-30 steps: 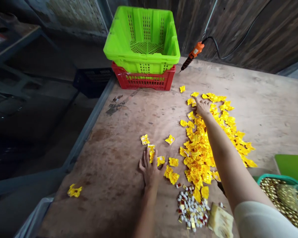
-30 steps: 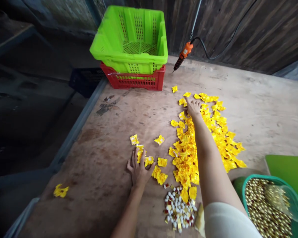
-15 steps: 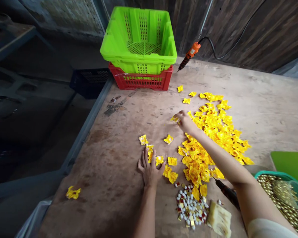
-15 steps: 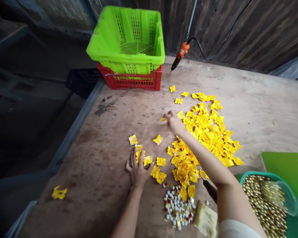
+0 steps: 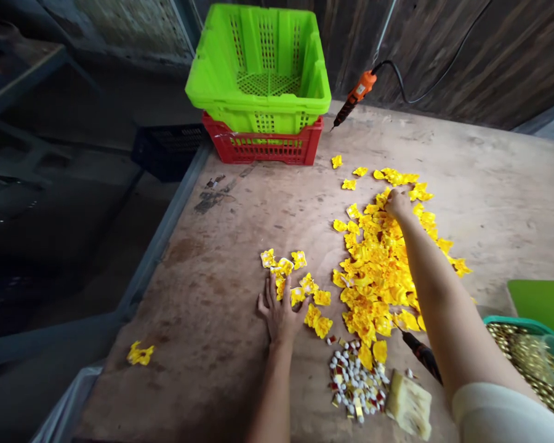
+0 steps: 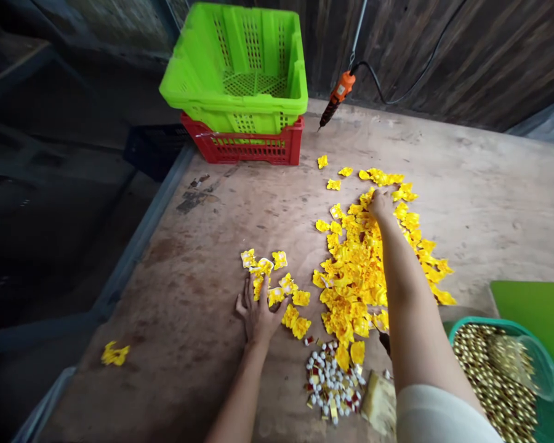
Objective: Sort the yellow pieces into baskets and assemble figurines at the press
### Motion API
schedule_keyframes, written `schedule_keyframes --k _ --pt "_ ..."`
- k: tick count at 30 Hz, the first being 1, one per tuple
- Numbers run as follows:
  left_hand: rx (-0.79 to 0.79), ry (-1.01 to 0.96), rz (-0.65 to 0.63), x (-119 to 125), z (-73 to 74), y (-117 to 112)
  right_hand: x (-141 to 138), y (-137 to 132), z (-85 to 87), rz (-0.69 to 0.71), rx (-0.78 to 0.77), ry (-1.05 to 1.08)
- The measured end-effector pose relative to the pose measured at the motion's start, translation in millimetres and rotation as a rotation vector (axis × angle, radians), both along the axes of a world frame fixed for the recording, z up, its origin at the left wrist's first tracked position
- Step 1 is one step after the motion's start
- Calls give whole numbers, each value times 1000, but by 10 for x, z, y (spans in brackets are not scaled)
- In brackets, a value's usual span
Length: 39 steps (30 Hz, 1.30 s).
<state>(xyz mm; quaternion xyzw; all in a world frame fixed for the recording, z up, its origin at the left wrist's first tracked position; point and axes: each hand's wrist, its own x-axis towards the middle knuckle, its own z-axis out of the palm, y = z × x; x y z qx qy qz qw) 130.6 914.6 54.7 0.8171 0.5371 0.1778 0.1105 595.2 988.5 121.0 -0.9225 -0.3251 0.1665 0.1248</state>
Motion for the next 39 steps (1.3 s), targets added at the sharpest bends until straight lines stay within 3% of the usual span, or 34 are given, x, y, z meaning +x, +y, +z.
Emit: schedule_keyframes --k 3,6,8,10,13,15,17,19,22,24,27,30,32,34,37,39 --pt "8 -3 -3 -3 -9 -2 -52 -123 -24 -100 111 -99" --pt "9 -9 -3 -3 -16 -4 -173 -180 89 -177 303 -174" --pt "10 -12 0 -2 -24 -6 -391 -202 174 -136 400 -187" --pt "14 -13 3 -1 -34 -8 -781 -222 216 -9 473 -145" --pt "21 -14 11 -1 -44 -6 -1584 -235 177 253 482 -3" --pt "25 -14 15 0 -43 -2 -2050 -198 123 546 448 133" --pt "20 -13 13 1 -37 4 -2275 -98 84 728 390 177" --pt "11 -17 12 1 -33 9 -2207 57 64 664 289 50" --pt "6 -27 12 3 -38 15 -1777 306 37 327 27 -241" --pt "13 -28 12 4 -46 16 -1539 411 20 227 -141 -301" --pt "24 -21 15 5 -53 14 -1553 455 29 279 -217 -288" --pt "16 -7 10 2 -50 11 -1801 432 96 465 -144 -183" --pt "6 -8 9 0 -45 10 -1804 393 158 507 -89 -99" --pt "0 -18 11 1 -40 11 -1557 314 210 342 -79 -101" --pt "2 -28 15 7 -36 14 -903 87 234 18 -130 -133" --pt "0 -28 18 12 -40 15 -512 -107 212 -43 -147 -115"
